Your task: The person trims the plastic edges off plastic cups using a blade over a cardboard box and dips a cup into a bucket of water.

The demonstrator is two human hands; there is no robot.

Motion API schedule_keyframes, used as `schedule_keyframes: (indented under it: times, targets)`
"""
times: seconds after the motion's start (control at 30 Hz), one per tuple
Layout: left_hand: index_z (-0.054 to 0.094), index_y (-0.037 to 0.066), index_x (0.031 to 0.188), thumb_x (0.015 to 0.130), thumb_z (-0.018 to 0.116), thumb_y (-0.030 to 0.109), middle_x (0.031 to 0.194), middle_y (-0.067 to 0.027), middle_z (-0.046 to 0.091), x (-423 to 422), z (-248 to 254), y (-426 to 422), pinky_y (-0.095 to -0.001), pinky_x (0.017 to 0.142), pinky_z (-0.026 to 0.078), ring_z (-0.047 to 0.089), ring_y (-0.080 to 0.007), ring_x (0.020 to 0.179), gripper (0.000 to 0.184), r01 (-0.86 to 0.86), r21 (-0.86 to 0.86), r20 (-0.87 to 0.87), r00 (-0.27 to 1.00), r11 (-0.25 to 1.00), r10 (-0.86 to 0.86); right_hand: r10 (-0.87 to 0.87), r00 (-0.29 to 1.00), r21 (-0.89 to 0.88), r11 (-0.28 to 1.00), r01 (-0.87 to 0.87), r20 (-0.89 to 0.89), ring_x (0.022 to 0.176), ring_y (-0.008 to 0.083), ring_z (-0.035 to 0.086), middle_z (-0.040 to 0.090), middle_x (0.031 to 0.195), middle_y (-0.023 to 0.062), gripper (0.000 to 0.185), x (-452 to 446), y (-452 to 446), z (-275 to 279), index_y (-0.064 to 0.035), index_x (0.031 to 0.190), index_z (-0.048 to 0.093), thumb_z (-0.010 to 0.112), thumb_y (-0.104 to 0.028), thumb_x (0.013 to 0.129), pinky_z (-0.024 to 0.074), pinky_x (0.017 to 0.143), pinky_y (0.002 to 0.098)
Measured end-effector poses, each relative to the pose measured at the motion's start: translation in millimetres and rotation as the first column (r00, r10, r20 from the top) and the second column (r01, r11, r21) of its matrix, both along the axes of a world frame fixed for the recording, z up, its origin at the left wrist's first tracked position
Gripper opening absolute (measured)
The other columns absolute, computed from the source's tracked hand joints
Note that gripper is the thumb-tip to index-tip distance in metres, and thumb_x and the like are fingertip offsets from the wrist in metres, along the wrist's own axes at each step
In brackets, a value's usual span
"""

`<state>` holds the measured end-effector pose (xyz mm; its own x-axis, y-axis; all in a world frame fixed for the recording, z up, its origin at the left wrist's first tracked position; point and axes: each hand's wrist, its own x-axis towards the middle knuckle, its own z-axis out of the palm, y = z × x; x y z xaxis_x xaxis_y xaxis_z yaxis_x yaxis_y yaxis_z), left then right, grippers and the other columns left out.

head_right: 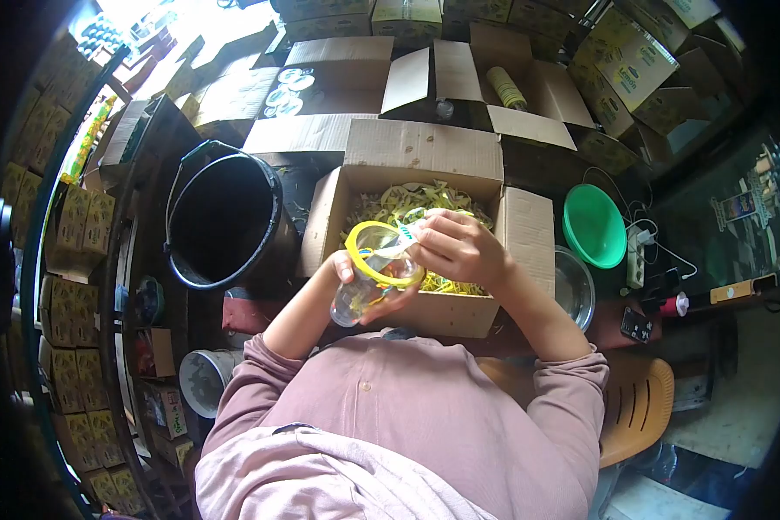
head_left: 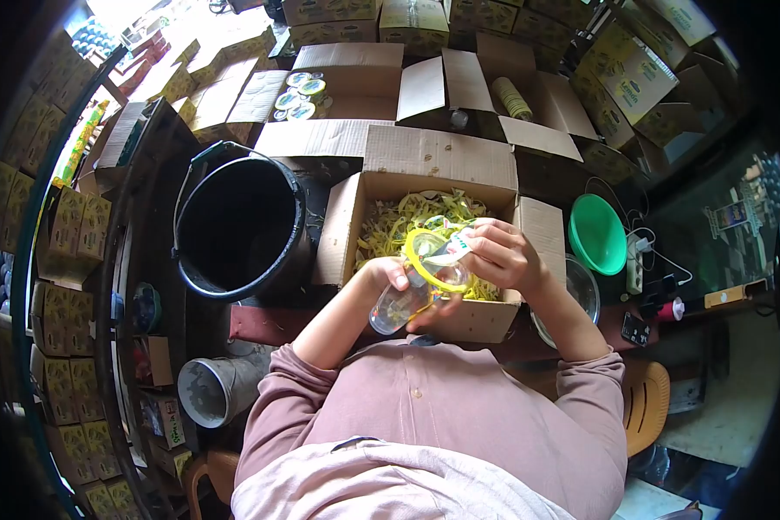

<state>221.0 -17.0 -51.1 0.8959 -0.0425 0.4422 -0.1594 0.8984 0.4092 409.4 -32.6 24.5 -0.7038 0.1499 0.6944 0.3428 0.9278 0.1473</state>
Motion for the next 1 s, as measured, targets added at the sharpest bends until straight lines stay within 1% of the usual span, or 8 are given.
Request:
schedule_keyframes:
  times: [0.1, 0.13, 0.23, 0.33, 0.47, 0.6, 0.7, 1.0]
  targets:
    - [0.034, -0.003, 0.122, 0.066, 0.070, 0.026, 0.111, -0.0168, 0.045, -14, 22, 5, -0.0370, 0.080, 0.047, 0.054, -0.0245, 0.096, 0.073, -0.487, 0.298, -0.162, 0.822, 0.821, 0.546, -0.055, 0.998, 0.051, 0.997, 0.054, 0.033, 0.068, 0.0171, 0.057, 0.052, 0.070, 0.0050, 0.014, 4, 0, 10, -0.0019, 0.069, 0.056, 0.062, -0.007, 0.057, 0.0506, 0.065, 0.0305]
    - [0.034, 0.000, 0.124, 0.065, 0.072, 0.024, 0.116, -0.0111, 0.045, -21, 32, 12, -0.0332, 0.096, 0.033, 0.043, -0.0193, 0.110, 0.074, -0.534, 0.510, -0.182, 0.699, 0.674, 0.692, -0.092, 0.995, 0.075, 0.993, 0.088, 0.049, 0.070, 0.0168, 0.057, 0.052, 0.071, 0.0048, 0.014, 7, 0, 12, -0.0027, 0.068, 0.056, 0.063, -0.007, 0.057, 0.0505, 0.066, 0.0300]
    - [0.036, -0.001, 0.121, 0.063, 0.071, 0.018, 0.114, -0.0116, 0.047, -24, 58, 8, -0.0297, 0.096, 0.032, 0.044, -0.0183, 0.108, 0.070, -0.551, 0.778, -0.014, 0.465, 0.301, 0.885, -0.140, 0.987, 0.124, 0.984, 0.129, 0.080, 0.071, 0.0163, 0.057, 0.053, 0.072, 0.0048, 0.014, 9, 3, 22, -0.0035, 0.067, 0.056, 0.063, -0.008, 0.056, 0.0504, 0.068, 0.0295]
    - [0.042, -0.001, 0.115, 0.061, 0.072, 0.015, 0.107, -0.0132, 0.052, -18, 74, -5, -0.0304, 0.092, 0.037, 0.050, -0.0202, 0.101, 0.064, -0.346, 0.891, 0.383, 0.229, -0.293, 0.895, -0.149, 0.982, 0.127, 0.983, 0.134, 0.117, 0.071, 0.0179, 0.058, 0.055, 0.075, 0.0067, 0.016, 10, 4, 24, -0.0033, 0.064, 0.054, 0.064, -0.008, 0.053, 0.0504, 0.069, 0.0326]
    - [0.048, 0.001, 0.109, 0.055, 0.075, 0.011, 0.098, -0.0114, 0.056, -9, 65, -12, -0.0293, 0.085, 0.043, 0.056, -0.0198, 0.092, 0.061, -0.338, 0.864, 0.402, 0.016, -0.373, 0.916, -0.118, 0.987, 0.129, 0.986, 0.104, 0.108, 0.071, 0.0190, 0.059, 0.058, 0.078, 0.0081, 0.017, 9, 6, 24, -0.0046, 0.066, 0.053, 0.064, -0.007, 0.055, 0.0508, 0.068, 0.0339]
    - [0.049, 0.001, 0.108, 0.055, 0.075, 0.010, 0.096, -0.0107, 0.057, -9, 68, -16, -0.0285, 0.082, 0.045, 0.058, -0.0194, 0.089, 0.060, -0.334, 0.864, 0.397, -0.010, -0.377, 0.918, -0.121, 0.990, 0.199, 0.974, 0.105, 0.070, 0.070, 0.0180, 0.059, 0.057, 0.075, 0.0070, 0.019, 14, 6, 23, -0.0107, 0.072, 0.046, 0.063, -0.008, 0.066, 0.0511, 0.069, 0.0311]
    - [0.049, 0.001, 0.107, 0.054, 0.075, 0.010, 0.096, -0.0113, 0.057, -6, 68, -16, -0.0291, 0.082, 0.046, 0.058, -0.0202, 0.089, 0.060, -0.320, 0.843, 0.458, 0.004, -0.433, 0.889, -0.116, 0.989, 0.176, 0.979, 0.098, 0.090, 0.071, 0.0208, 0.060, 0.059, 0.079, 0.0111, 0.018, 15, 5, 24, -0.0052, 0.071, 0.047, 0.062, -0.004, 0.062, 0.0511, 0.066, 0.0341]
    - [0.049, -0.001, 0.104, 0.056, 0.072, 0.012, 0.094, -0.0129, 0.058, -7, 70, -14, -0.0308, 0.083, 0.044, 0.057, -0.0226, 0.088, 0.055, -0.352, 0.887, 0.362, 0.124, -0.300, 0.924, -0.107, 0.990, 0.066, 0.993, 0.102, 0.088, 0.071, 0.0239, 0.060, 0.060, 0.075, 0.0136, 0.014, 16, 0, 21, -0.0028, 0.068, 0.044, 0.059, -0.005, 0.066, 0.0502, 0.068, 0.0364]
